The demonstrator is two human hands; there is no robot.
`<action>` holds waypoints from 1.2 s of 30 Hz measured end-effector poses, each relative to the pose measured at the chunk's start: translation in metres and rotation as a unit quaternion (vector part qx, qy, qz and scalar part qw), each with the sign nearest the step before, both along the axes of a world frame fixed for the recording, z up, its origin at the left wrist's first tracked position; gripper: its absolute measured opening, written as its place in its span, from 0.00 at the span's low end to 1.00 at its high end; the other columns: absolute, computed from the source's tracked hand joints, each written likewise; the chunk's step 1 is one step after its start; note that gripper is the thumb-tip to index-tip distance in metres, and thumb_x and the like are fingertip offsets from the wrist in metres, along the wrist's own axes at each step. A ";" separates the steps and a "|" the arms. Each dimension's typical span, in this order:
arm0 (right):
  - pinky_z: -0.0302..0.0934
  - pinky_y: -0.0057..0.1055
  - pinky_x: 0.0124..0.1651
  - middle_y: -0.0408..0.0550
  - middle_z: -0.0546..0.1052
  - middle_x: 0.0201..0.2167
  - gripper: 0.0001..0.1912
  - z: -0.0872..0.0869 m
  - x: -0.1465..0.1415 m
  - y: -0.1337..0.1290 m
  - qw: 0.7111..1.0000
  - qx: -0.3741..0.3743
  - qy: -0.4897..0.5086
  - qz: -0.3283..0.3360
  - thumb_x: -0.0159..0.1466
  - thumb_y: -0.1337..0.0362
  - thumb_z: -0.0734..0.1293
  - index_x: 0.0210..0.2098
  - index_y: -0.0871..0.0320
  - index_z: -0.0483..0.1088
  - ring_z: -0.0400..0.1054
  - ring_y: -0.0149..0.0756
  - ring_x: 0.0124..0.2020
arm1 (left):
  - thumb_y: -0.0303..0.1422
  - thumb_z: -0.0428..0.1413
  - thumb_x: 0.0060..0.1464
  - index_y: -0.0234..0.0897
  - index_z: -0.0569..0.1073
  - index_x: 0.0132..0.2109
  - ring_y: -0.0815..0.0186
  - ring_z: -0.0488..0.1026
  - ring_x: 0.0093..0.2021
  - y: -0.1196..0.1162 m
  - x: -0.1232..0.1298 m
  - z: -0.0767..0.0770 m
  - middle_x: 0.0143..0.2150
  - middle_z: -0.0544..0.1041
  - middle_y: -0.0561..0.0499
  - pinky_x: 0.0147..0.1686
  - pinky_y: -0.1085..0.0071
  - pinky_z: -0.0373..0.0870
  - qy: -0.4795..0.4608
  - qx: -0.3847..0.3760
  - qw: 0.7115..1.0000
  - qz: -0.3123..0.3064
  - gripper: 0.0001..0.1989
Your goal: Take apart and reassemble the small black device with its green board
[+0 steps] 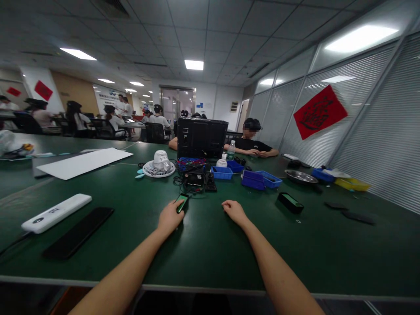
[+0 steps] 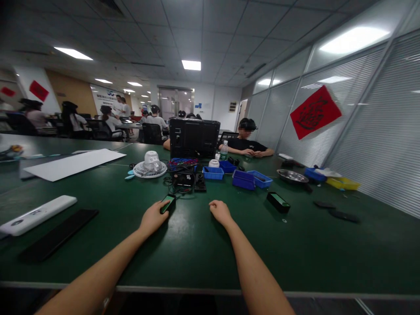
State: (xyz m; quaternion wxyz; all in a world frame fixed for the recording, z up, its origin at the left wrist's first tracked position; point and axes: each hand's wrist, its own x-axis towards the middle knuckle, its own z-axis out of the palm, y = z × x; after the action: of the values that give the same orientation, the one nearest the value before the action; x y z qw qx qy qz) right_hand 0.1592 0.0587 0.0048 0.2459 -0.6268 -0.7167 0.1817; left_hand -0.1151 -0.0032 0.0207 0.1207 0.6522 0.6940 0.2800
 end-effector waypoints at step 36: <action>0.56 0.25 0.35 0.44 0.76 0.38 0.14 0.009 -0.008 -0.008 0.997 -0.009 -0.072 0.024 0.57 0.67 0.58 0.37 0.56 0.73 0.68 0.34 0.38 | 0.39 0.54 0.43 0.26 0.64 0.46 0.53 0.63 0.51 0.017 -0.102 -0.005 0.48 0.66 0.36 0.48 0.64 0.60 0.046 0.060 0.951 0.299 0.25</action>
State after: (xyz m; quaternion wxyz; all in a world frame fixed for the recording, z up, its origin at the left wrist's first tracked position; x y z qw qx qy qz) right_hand 0.1516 0.0504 0.0142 0.1832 -0.6231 -0.7457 0.1487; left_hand -0.2167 0.0139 0.0160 -0.0398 0.4326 0.8441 0.3142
